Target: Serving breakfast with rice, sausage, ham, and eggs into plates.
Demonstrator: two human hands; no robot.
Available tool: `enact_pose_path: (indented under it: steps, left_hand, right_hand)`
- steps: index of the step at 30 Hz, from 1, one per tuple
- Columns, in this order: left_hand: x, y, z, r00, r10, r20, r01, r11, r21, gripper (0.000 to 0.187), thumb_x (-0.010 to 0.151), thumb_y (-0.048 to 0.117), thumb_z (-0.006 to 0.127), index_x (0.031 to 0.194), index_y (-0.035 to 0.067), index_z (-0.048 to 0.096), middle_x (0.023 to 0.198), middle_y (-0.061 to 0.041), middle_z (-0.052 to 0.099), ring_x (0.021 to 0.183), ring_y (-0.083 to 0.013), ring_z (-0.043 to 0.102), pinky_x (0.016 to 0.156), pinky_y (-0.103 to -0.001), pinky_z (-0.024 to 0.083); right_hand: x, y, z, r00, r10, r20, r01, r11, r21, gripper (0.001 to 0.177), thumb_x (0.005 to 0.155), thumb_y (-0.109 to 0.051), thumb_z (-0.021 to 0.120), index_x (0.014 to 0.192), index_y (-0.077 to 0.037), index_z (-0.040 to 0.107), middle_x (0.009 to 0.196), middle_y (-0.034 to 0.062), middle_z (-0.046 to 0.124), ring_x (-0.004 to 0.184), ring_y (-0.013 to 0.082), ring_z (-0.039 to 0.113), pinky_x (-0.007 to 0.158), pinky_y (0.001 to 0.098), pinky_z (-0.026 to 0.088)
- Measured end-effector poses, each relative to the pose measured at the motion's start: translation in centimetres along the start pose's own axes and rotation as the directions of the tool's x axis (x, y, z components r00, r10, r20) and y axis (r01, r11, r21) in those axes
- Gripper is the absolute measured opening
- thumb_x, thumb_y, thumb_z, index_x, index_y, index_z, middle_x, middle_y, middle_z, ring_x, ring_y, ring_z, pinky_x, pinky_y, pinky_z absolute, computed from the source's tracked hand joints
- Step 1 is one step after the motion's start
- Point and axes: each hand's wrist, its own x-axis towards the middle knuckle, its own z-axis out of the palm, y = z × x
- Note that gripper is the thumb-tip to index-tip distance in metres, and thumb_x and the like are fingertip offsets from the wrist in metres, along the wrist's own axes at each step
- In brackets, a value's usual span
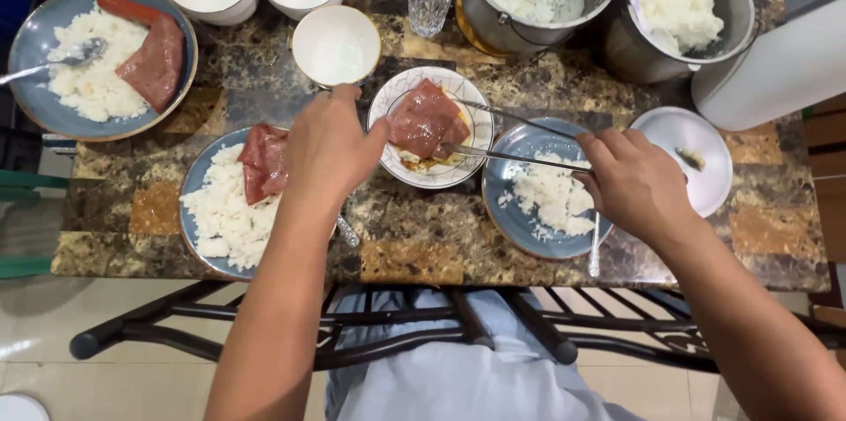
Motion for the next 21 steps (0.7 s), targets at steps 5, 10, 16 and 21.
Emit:
enact_pose_path:
  steps: [5, 10, 16, 21]
  left_hand:
    - [0.1, -1.4, 1.3, 0.993, 0.05, -0.106, -0.05, 0.999, -0.001, 0.051, 0.089, 0.032, 0.075, 0.126, -0.001, 0.063, 0.115, -0.025, 0.066, 0.108, -0.0423, 0.063, 0.088, -0.054, 0.052]
    - [-0.6, -3.5, 1.4, 0.985, 0.142, 0.095, -0.155, 0.978, 0.141, 0.048, 0.088, 0.031, 0.074, 0.125, 0.001, 0.063, 0.114, -0.022, 0.066, 0.108, -0.0396, 0.064, 0.089, -0.052, 0.052]
    - [-0.2, -3.7, 1.1, 0.966, 0.194, 0.169, -0.216, 0.968, 0.123, 0.043, 0.087, 0.032, 0.074, 0.12, 0.006, 0.063, 0.115, -0.018, 0.066, 0.111, -0.0406, 0.062, 0.09, -0.053, 0.051]
    - [0.0, -3.4, 0.9, 0.961, 0.151, 0.233, -0.184, 0.975, 0.126, 0.046, 0.087, 0.033, 0.073, 0.123, 0.005, 0.061, 0.117, -0.018, 0.064, 0.115, -0.0393, 0.06, 0.092, -0.054, 0.05]
  right_hand:
    - [1.3, 1.1, 0.6, 0.99, -0.123, -0.066, 0.12, 0.992, -0.035, 0.039, 0.08, -0.014, 0.076, 0.118, -0.008, 0.07, 0.101, 0.0054, 0.069, 0.092, 0.0263, 0.064, 0.076, 0.0394, 0.054]
    - [2.4, 1.6, 1.2, 0.976, -0.194, -0.1, 0.189, 0.98, -0.061, 0.033, 0.082, -0.008, 0.072, 0.115, -0.009, 0.071, 0.103, 0.0034, 0.069, 0.092, 0.0249, 0.064, 0.073, 0.0392, 0.054]
    - [3.0, 2.0, 1.6, 0.958, -0.267, -0.106, 0.259, 0.962, -0.079, 0.033, 0.082, -0.006, 0.07, 0.115, -0.009, 0.07, 0.106, 0.0031, 0.069, 0.098, 0.0242, 0.066, 0.077, 0.0384, 0.056]
    - [3.0, 1.7, 1.7, 0.965, -0.245, -0.089, 0.239, 0.969, -0.069, 0.033, 0.082, -0.007, 0.071, 0.115, -0.01, 0.071, 0.105, 0.0034, 0.069, 0.094, 0.0245, 0.065, 0.075, 0.0389, 0.056]
